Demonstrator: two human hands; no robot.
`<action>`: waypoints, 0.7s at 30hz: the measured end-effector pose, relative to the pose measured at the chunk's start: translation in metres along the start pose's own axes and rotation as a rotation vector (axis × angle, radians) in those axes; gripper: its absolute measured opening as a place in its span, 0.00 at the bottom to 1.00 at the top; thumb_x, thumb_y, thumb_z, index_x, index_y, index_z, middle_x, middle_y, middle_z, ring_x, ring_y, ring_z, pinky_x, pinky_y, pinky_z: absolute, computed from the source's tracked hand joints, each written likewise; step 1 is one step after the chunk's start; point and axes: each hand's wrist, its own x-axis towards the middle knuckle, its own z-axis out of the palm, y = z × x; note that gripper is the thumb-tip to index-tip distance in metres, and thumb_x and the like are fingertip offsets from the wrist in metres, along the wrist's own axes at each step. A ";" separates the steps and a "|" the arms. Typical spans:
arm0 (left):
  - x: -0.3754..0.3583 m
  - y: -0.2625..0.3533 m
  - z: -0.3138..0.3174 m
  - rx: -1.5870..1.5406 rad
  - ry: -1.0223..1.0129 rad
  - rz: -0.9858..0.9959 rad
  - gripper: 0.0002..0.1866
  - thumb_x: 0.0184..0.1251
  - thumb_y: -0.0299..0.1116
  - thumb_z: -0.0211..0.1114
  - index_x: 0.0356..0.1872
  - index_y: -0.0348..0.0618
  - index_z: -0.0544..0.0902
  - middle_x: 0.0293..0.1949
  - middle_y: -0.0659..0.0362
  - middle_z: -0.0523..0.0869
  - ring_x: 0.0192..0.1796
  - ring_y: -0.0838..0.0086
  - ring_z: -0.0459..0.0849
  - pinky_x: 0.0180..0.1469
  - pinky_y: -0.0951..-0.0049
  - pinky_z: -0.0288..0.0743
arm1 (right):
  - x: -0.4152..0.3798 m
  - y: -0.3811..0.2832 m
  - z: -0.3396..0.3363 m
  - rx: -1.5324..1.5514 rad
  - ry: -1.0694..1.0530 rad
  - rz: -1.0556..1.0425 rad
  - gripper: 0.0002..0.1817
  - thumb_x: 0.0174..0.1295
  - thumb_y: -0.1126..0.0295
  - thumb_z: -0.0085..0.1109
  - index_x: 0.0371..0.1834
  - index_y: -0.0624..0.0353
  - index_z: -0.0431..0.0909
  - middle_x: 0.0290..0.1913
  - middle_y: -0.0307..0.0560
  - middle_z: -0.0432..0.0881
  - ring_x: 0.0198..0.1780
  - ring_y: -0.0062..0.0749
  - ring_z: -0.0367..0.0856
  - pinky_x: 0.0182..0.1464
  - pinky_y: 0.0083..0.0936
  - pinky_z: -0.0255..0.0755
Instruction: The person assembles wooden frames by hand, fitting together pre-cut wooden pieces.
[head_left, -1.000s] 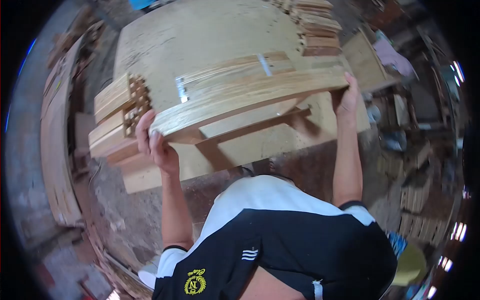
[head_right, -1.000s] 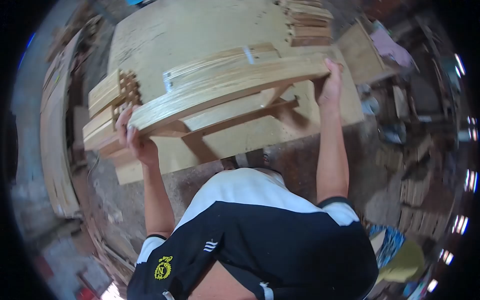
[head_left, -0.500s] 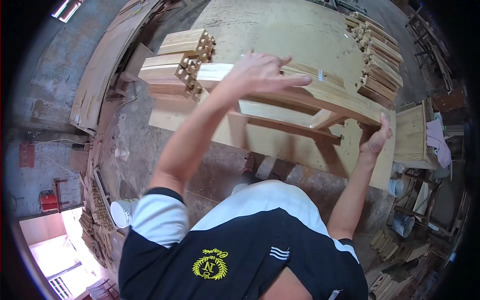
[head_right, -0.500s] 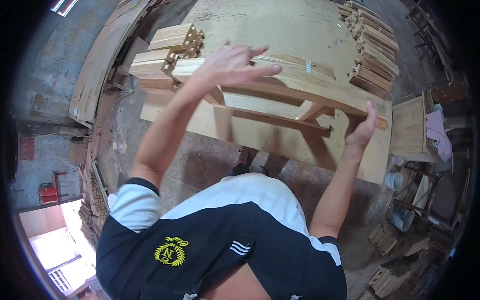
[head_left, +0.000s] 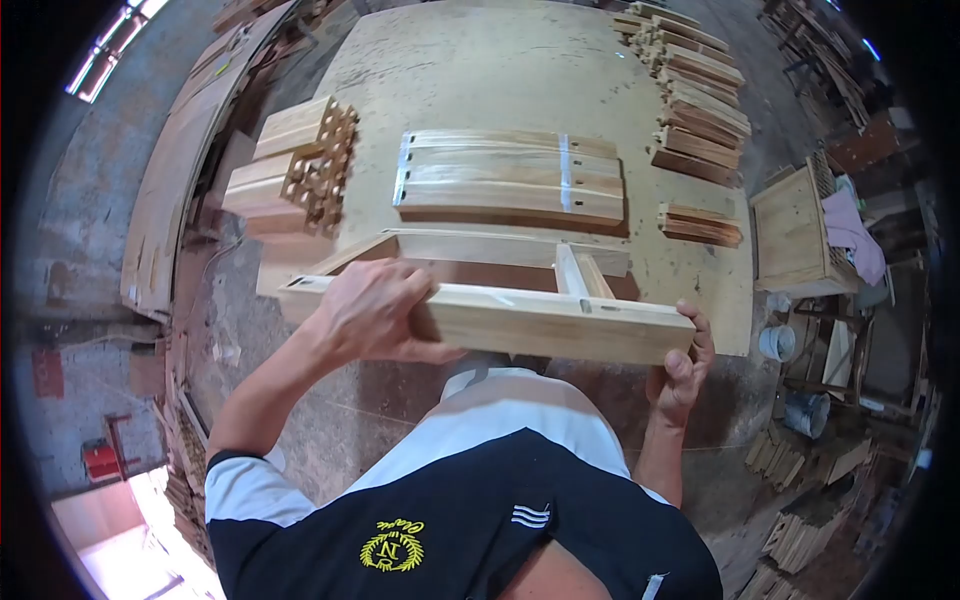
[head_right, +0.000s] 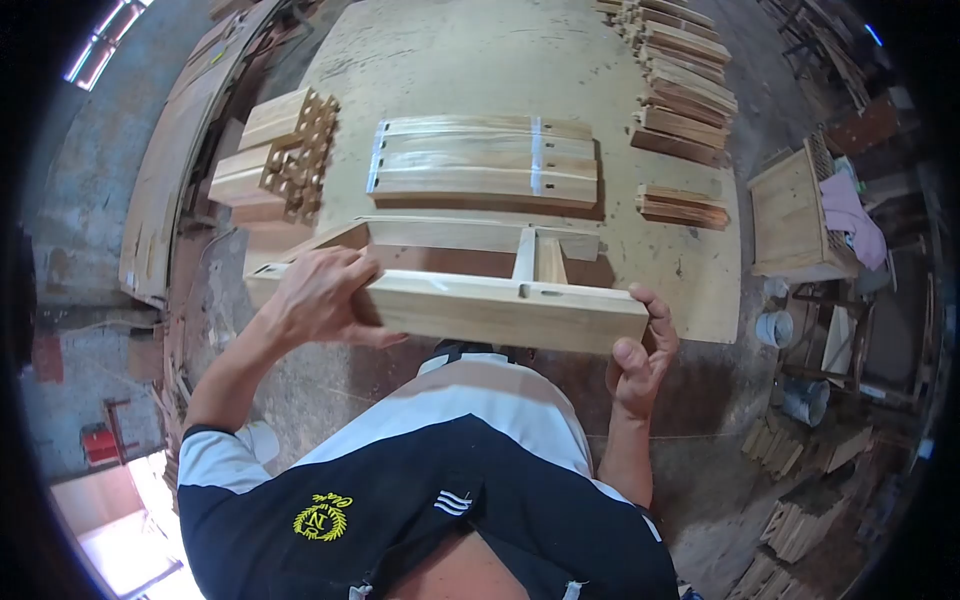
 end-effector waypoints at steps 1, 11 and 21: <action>-0.002 -0.004 -0.008 0.017 0.027 0.038 0.37 0.48 0.70 0.74 0.30 0.39 0.81 0.27 0.51 0.85 0.31 0.58 0.88 0.35 0.60 0.83 | 0.002 -0.007 0.003 -0.022 -0.004 -0.026 0.40 0.54 0.57 0.74 0.67 0.67 0.71 0.54 0.51 0.83 0.58 0.36 0.81 0.64 0.33 0.73; 0.129 -0.137 0.008 0.198 0.375 0.087 0.34 0.39 0.62 0.81 0.36 0.43 0.81 0.31 0.54 0.85 0.36 0.59 0.86 0.41 0.59 0.80 | 0.134 0.022 -0.009 -0.227 0.033 0.021 0.43 0.61 0.64 0.73 0.76 0.67 0.62 0.66 0.53 0.76 0.65 0.38 0.77 0.65 0.31 0.73; 0.315 -0.294 0.063 0.305 0.302 -0.114 0.41 0.46 0.72 0.74 0.40 0.38 0.84 0.40 0.50 0.86 0.46 0.56 0.84 0.48 0.55 0.78 | 0.185 0.118 -0.147 -0.592 0.886 0.424 0.24 0.67 0.60 0.69 0.62 0.54 0.75 0.49 0.44 0.81 0.48 0.29 0.83 0.44 0.24 0.78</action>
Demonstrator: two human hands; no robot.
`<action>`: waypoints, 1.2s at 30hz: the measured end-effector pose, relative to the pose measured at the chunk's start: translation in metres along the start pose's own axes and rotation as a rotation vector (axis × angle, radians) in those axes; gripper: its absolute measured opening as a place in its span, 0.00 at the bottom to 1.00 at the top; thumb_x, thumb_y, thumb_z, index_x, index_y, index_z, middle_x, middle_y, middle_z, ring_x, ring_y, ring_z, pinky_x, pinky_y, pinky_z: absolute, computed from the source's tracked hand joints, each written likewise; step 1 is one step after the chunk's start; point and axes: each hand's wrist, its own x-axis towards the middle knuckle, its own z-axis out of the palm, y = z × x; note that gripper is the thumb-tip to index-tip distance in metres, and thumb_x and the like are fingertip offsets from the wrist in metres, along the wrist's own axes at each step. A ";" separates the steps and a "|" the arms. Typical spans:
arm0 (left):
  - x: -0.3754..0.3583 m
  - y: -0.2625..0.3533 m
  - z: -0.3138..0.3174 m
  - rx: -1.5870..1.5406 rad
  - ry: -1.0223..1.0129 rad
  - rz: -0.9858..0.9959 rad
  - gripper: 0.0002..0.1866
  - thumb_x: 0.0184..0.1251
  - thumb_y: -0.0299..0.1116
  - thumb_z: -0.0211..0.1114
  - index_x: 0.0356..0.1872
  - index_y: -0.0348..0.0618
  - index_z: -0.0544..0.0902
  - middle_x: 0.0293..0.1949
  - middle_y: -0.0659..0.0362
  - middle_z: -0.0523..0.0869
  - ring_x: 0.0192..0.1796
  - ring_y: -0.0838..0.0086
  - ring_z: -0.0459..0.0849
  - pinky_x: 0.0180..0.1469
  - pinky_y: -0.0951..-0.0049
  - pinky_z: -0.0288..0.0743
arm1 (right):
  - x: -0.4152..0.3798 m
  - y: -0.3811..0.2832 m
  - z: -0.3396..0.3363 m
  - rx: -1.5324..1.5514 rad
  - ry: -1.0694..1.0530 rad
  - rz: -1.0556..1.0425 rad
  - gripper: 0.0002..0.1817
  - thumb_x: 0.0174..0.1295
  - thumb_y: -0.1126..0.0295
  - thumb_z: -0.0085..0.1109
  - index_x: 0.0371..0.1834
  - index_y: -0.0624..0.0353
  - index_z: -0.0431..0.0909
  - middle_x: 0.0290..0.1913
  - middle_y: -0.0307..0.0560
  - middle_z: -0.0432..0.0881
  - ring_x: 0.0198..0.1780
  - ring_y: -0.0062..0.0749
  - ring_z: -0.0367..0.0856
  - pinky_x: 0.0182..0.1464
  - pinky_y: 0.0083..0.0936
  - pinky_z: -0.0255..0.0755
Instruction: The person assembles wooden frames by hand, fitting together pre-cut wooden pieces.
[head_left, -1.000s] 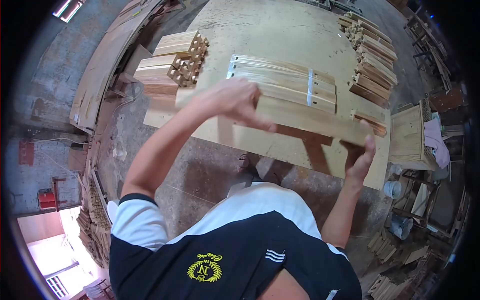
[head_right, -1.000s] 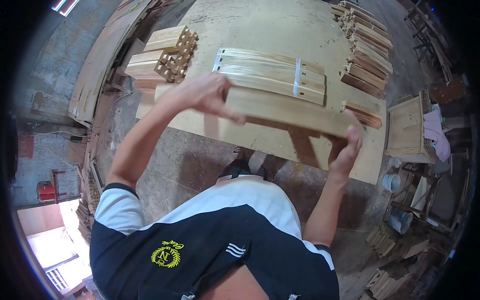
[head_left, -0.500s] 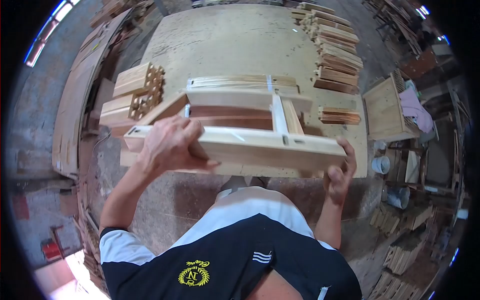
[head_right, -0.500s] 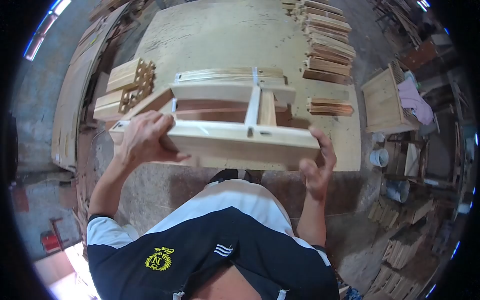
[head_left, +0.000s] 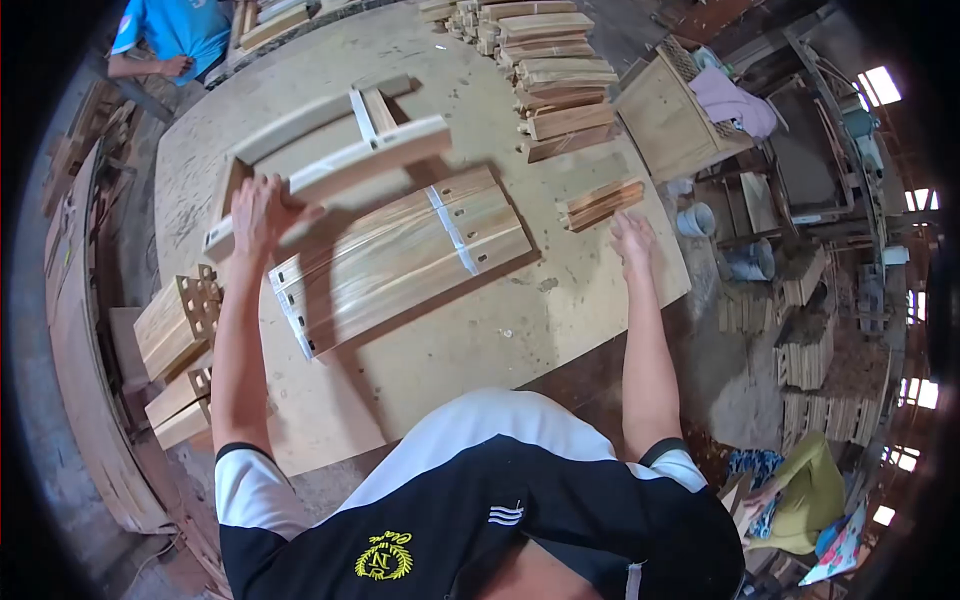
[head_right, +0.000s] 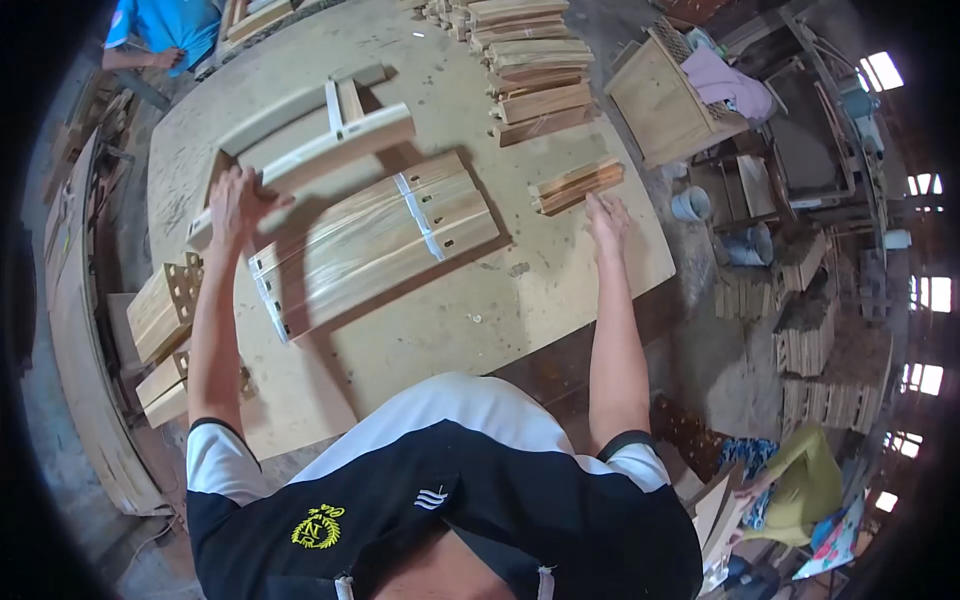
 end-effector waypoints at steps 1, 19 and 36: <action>0.014 -0.006 0.020 0.051 0.209 0.014 0.44 0.46 0.72 0.73 0.46 0.37 0.84 0.42 0.49 0.85 0.48 0.55 0.83 0.48 0.55 0.77 | 0.004 -0.005 0.008 0.001 -0.004 -0.017 0.24 0.67 0.60 0.69 0.62 0.55 0.74 0.51 0.45 0.82 0.49 0.31 0.84 0.45 0.25 0.78; -0.011 0.161 0.079 -0.581 -0.267 -0.140 0.30 0.76 0.60 0.50 0.54 0.46 0.87 0.48 0.43 0.87 0.55 0.47 0.84 0.59 0.52 0.75 | 0.056 -0.075 0.162 -1.301 -0.333 -1.046 0.27 0.63 0.73 0.58 0.68 0.44 0.76 0.62 0.52 0.73 0.66 0.52 0.72 0.65 0.55 0.70; -0.045 0.278 -0.046 -0.979 0.053 0.076 0.51 0.57 0.56 0.75 0.78 0.42 0.63 0.70 0.40 0.73 0.71 0.49 0.73 0.73 0.48 0.67 | -0.083 -0.152 0.063 -0.318 -0.337 -1.492 0.13 0.58 0.68 0.74 0.36 0.58 0.76 0.32 0.47 0.77 0.29 0.44 0.81 0.30 0.38 0.76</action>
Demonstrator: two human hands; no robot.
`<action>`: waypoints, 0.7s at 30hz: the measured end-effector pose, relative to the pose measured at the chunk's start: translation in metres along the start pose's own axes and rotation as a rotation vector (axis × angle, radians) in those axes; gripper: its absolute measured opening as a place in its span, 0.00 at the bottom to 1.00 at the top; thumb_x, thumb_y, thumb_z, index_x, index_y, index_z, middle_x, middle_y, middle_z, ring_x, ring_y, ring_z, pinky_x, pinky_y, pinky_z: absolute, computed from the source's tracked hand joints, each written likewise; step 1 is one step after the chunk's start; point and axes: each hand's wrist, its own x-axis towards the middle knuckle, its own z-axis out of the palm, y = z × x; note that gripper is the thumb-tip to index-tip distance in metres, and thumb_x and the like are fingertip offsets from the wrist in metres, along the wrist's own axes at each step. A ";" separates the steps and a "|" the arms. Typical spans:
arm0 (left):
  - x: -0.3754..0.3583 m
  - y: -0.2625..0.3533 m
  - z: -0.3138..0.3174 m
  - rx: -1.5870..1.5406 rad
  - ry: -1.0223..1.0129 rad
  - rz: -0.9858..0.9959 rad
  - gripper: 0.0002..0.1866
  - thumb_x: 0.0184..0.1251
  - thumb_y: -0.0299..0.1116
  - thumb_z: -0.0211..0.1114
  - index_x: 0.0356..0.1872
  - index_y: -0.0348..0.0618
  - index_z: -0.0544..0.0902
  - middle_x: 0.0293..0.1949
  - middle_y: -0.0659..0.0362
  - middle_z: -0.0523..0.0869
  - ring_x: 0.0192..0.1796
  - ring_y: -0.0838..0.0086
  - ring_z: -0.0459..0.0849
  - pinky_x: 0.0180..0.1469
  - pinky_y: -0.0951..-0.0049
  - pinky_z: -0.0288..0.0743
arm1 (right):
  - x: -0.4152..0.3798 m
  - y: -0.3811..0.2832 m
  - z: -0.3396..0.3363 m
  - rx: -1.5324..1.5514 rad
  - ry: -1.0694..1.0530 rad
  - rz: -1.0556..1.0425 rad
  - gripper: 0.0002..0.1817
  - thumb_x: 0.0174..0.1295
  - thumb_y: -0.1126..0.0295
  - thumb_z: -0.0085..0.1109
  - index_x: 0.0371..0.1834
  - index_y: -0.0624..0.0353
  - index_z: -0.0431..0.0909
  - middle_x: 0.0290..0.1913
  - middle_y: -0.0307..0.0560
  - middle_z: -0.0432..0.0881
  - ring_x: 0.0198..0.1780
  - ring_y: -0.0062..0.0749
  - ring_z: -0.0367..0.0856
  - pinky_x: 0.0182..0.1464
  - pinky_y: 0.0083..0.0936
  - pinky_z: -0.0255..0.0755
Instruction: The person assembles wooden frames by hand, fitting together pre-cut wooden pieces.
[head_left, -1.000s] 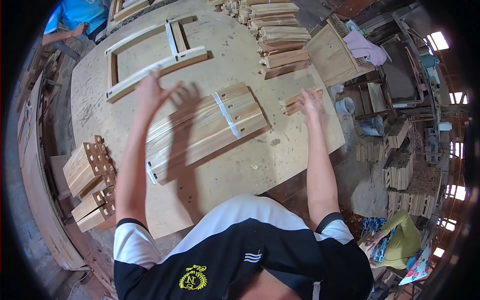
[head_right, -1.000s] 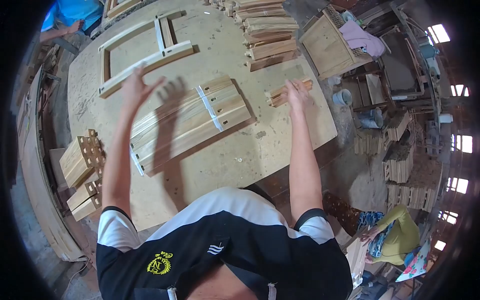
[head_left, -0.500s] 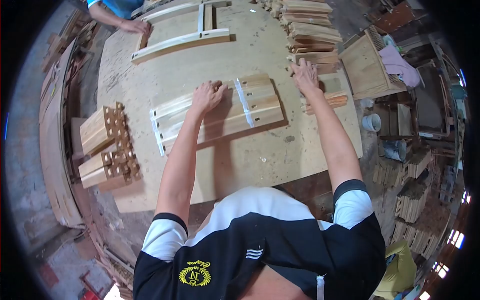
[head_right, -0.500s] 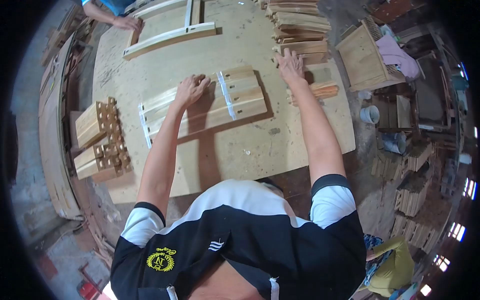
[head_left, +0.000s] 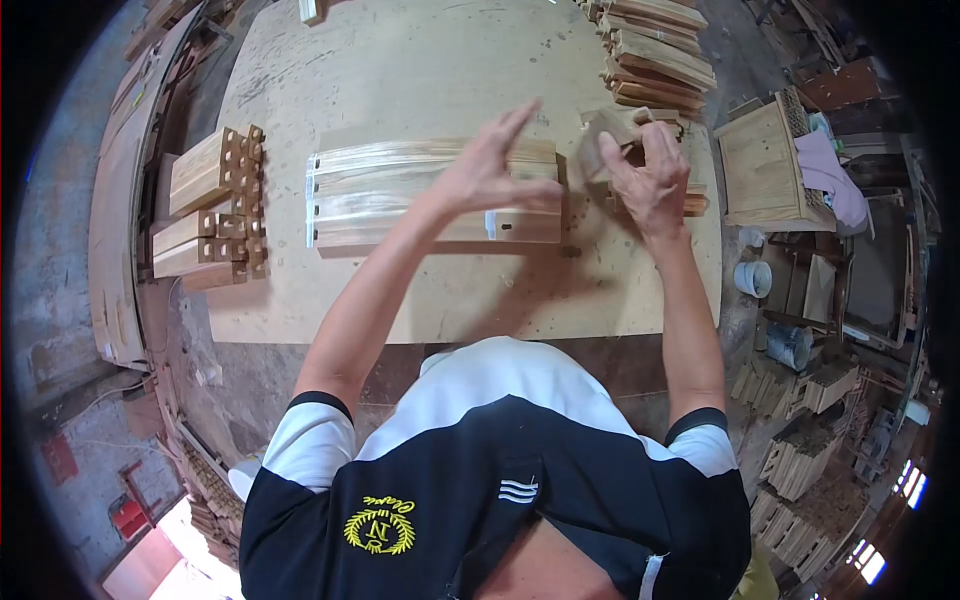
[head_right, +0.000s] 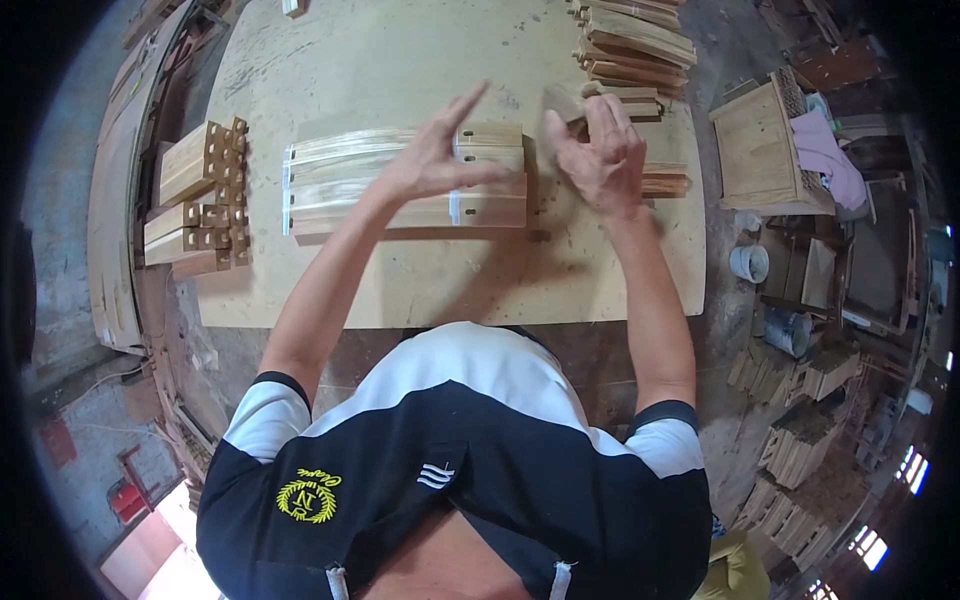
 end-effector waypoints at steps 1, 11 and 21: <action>0.003 0.026 0.007 -0.031 0.048 0.079 0.50 0.56 0.50 0.78 0.77 0.40 0.64 0.67 0.40 0.76 0.68 0.51 0.76 0.70 0.51 0.72 | 0.006 -0.023 -0.007 0.058 0.020 0.000 0.14 0.58 0.67 0.74 0.34 0.59 0.76 0.31 0.47 0.77 0.29 0.43 0.81 0.30 0.37 0.76; -0.019 0.029 0.008 -0.720 0.179 -0.274 0.26 0.56 0.17 0.74 0.57 0.38 0.78 0.47 0.57 0.88 0.49 0.74 0.88 0.57 0.69 0.84 | -0.022 -0.027 -0.012 0.604 -0.232 0.369 0.14 0.62 0.66 0.73 0.45 0.62 0.84 0.36 0.45 0.86 0.38 0.24 0.85 0.40 0.24 0.80; -0.034 0.014 0.000 -0.610 0.207 -0.314 0.25 0.57 0.30 0.79 0.55 0.40 0.80 0.44 0.59 0.88 0.46 0.75 0.88 0.54 0.70 0.83 | -0.088 -0.015 0.080 0.667 -0.651 0.223 0.14 0.63 0.69 0.66 0.47 0.65 0.76 0.43 0.57 0.85 0.42 0.50 0.87 0.46 0.42 0.80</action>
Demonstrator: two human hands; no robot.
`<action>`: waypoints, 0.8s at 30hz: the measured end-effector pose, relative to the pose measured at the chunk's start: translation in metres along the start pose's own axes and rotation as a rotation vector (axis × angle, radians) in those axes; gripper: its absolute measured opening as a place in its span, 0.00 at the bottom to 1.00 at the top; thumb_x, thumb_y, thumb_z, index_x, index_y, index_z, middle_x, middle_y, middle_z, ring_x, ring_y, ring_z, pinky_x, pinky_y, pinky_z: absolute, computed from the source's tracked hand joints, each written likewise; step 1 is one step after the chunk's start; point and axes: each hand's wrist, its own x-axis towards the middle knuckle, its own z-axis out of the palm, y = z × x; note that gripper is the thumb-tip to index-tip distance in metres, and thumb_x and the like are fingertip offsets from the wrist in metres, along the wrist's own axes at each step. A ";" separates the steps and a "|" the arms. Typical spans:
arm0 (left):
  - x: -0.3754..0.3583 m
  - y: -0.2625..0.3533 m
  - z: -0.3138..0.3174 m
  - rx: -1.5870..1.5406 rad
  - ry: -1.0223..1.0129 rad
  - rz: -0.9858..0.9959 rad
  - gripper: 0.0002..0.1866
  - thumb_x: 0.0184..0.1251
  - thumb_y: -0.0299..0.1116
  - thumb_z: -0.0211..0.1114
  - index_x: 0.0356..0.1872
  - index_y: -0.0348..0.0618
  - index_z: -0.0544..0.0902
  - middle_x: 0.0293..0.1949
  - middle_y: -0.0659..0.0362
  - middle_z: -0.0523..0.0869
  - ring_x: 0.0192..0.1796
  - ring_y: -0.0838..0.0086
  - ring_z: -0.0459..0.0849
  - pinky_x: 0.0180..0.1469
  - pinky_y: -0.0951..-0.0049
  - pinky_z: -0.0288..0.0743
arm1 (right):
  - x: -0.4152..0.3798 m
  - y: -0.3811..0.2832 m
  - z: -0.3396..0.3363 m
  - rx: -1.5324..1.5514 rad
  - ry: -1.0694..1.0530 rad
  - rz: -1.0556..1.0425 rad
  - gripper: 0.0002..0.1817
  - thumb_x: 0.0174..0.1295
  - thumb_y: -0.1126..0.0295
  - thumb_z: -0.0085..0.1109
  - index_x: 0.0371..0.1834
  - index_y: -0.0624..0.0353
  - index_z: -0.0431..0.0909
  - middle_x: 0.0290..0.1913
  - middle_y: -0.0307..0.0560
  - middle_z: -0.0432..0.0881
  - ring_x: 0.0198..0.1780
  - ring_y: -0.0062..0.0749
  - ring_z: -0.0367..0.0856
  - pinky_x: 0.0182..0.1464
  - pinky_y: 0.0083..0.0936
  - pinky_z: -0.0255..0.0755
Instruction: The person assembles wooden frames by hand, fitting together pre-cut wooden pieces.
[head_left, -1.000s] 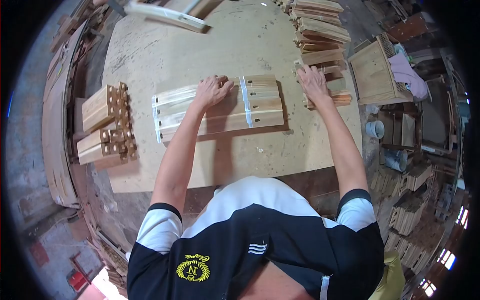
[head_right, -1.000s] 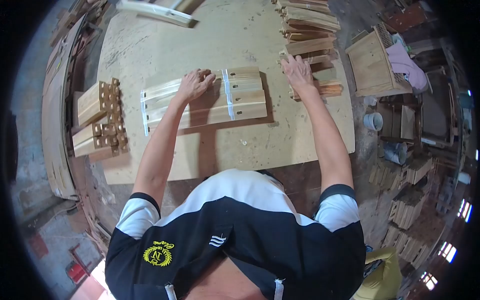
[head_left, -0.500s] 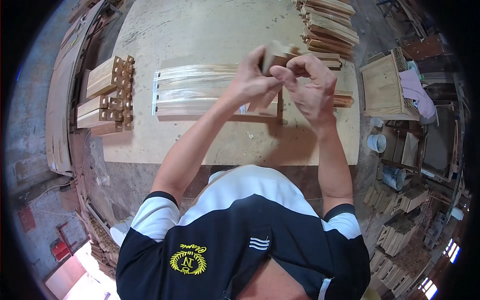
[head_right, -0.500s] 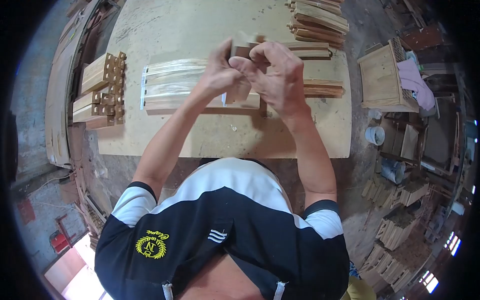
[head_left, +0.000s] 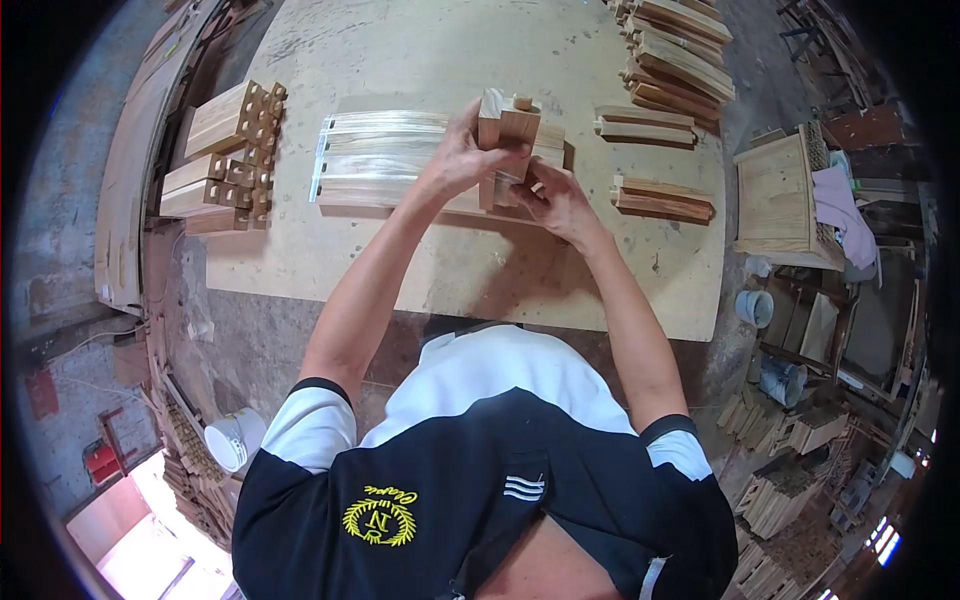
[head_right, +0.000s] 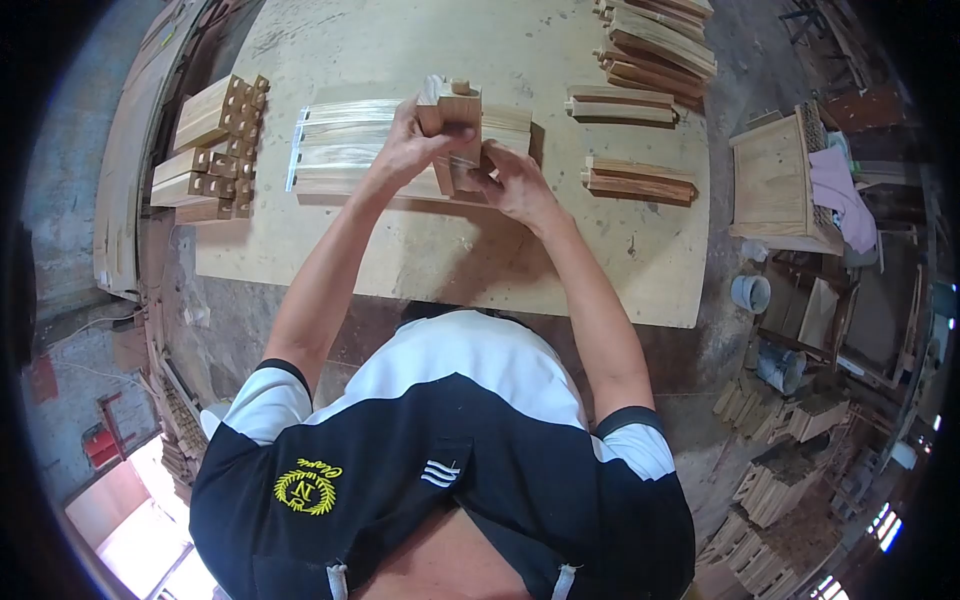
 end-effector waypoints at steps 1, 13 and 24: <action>-0.005 0.003 0.001 -0.017 0.019 0.002 0.25 0.57 0.33 0.79 0.54 0.40 0.80 0.43 0.59 0.88 0.46 0.76 0.88 0.54 0.70 0.83 | 0.001 0.001 0.001 -0.030 -0.007 -0.019 0.13 0.64 0.70 0.65 0.46 0.64 0.75 0.43 0.58 0.84 0.43 0.52 0.87 0.45 0.43 0.80; -0.031 -0.038 0.041 0.112 0.336 0.358 0.30 0.53 0.55 0.81 0.31 0.38 0.77 0.27 0.57 0.75 0.30 0.69 0.73 0.35 0.67 0.72 | -0.015 0.010 0.006 -0.258 0.054 -0.398 0.21 0.62 0.73 0.67 0.56 0.60 0.71 0.39 0.55 0.80 0.39 0.57 0.82 0.40 0.45 0.78; -0.025 -0.051 0.034 0.089 0.347 0.462 0.24 0.54 0.47 0.80 0.31 0.38 0.76 0.25 0.55 0.74 0.28 0.65 0.71 0.34 0.63 0.72 | -0.014 0.010 0.013 -0.257 0.044 -0.388 0.25 0.58 0.80 0.67 0.60 0.60 0.73 0.42 0.55 0.81 0.41 0.54 0.83 0.41 0.42 0.78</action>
